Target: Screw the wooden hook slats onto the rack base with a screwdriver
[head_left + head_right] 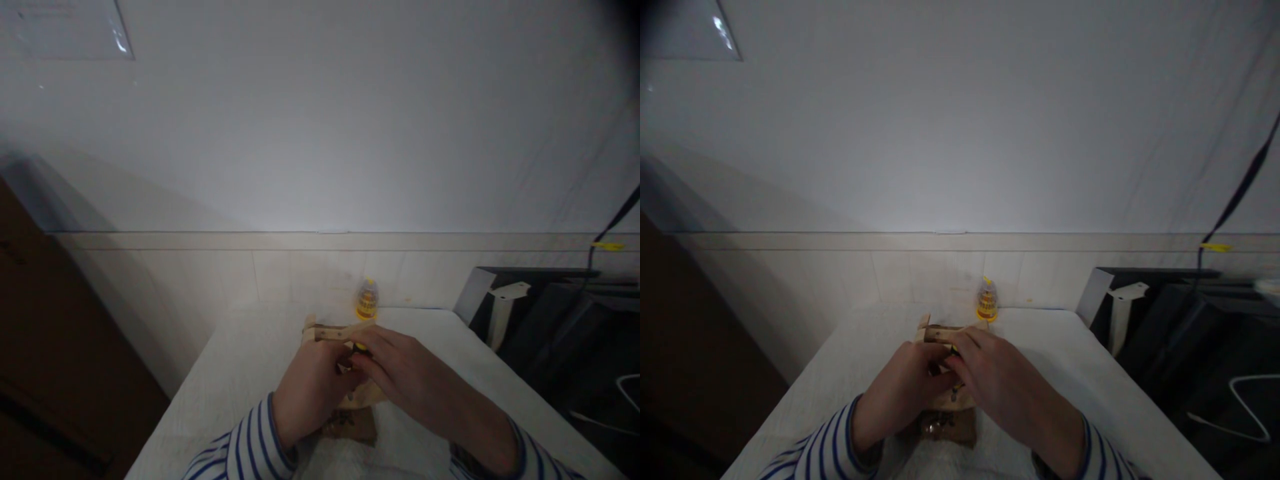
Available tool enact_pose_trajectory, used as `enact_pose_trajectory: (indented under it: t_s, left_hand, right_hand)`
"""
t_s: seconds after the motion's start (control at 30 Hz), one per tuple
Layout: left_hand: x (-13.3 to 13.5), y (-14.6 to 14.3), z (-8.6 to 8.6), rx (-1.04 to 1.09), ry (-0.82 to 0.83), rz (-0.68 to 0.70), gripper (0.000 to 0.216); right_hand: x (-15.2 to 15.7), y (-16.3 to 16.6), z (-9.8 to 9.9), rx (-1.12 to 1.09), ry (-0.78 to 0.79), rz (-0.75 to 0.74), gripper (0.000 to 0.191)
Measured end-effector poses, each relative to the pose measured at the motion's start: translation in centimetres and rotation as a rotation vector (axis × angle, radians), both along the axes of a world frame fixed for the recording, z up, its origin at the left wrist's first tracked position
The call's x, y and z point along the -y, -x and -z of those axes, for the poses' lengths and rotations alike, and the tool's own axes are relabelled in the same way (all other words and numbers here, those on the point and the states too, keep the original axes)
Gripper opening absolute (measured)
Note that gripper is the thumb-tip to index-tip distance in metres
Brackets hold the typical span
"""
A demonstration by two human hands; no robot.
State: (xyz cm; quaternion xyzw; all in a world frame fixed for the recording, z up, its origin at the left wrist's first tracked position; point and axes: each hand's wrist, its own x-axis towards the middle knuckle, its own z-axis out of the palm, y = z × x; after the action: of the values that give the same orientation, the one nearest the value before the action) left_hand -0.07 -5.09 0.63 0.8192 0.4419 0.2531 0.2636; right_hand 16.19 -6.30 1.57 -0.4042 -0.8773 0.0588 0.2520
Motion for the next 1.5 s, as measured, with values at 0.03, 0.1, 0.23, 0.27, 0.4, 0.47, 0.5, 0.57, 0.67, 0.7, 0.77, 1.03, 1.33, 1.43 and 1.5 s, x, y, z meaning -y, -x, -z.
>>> enact_pose_trajectory:
  t_s: [0.03,0.1,0.23,0.27,0.4,0.47,0.5,0.57,0.67,0.7,0.77,1.03,1.33,1.43,1.5]
  left_hand:
    - [0.0,0.0,0.0,-0.008,-0.012,-0.008,0.014]
    - [0.0,0.0,0.0,-0.020,-0.037,-0.018,0.014]
    - [0.0,0.0,0.0,-0.042,-0.047,-0.026,0.015]
    - [0.0,0.0,0.0,-0.052,-0.042,-0.028,0.015]
    - [0.1,-0.1,-0.1,-0.101,-0.034,-0.053,0.017]
    - [0.1,0.0,0.0,-0.099,-0.035,-0.044,0.016]
    - [0.0,0.0,0.0,-0.092,-0.033,-0.030,0.016]
    - [0.0,0.1,0.1,-0.076,-0.022,0.004,0.016]
    - [-0.1,0.2,0.2,-0.054,-0.015,0.050,0.015]
    - [-0.1,0.3,0.2,-0.048,-0.013,0.064,0.014]
    - [-0.2,0.3,0.1,-0.035,-0.008,0.095,0.013]
    - [-0.2,0.4,-0.1,0.025,0.028,0.170,0.013]
    - [0.0,0.1,-0.6,-0.070,0.037,0.026,0.016]
    - [0.1,0.0,-0.5,-0.067,0.014,0.009,0.017]
    - [0.0,0.1,-0.3,-0.064,0.002,0.009,0.017]
  right_hand:
    - [0.0,0.0,0.0,-0.006,-0.003,-0.001,0.016]
    - [0.0,0.1,0.0,-0.013,-0.010,-0.002,0.018]
    - [0.2,0.0,-0.4,-0.017,-0.019,-0.019,0.025]
    - [0.3,-0.1,-0.6,-0.019,-0.022,-0.029,0.028]
    - [0.6,-0.5,-1.0,-0.001,-0.039,-0.057,0.028]
    - [0.6,-0.6,-1.1,0.017,-0.037,-0.051,0.024]
    - [0.6,-0.6,-1.0,0.024,-0.033,-0.046,0.023]
    - [0.5,-0.5,-1.0,0.038,-0.027,-0.037,0.020]
    - [0.6,-0.4,-1.1,0.071,-0.038,-0.019,0.017]
    - [0.6,-0.4,-1.1,0.083,-0.042,-0.014,0.016]
    - [0.7,-0.3,-1.2,0.103,-0.045,-0.003,0.015]
    - [0.8,-0.1,-1.2,0.105,-0.031,0.035,0.007]
    - [0.7,-0.2,-1.0,0.089,-0.066,0.021,0.010]
    - [0.7,-0.2,-1.0,0.066,-0.086,0.013,0.011]
    - [0.8,-0.2,-1.1,0.036,-0.076,-0.003,0.017]
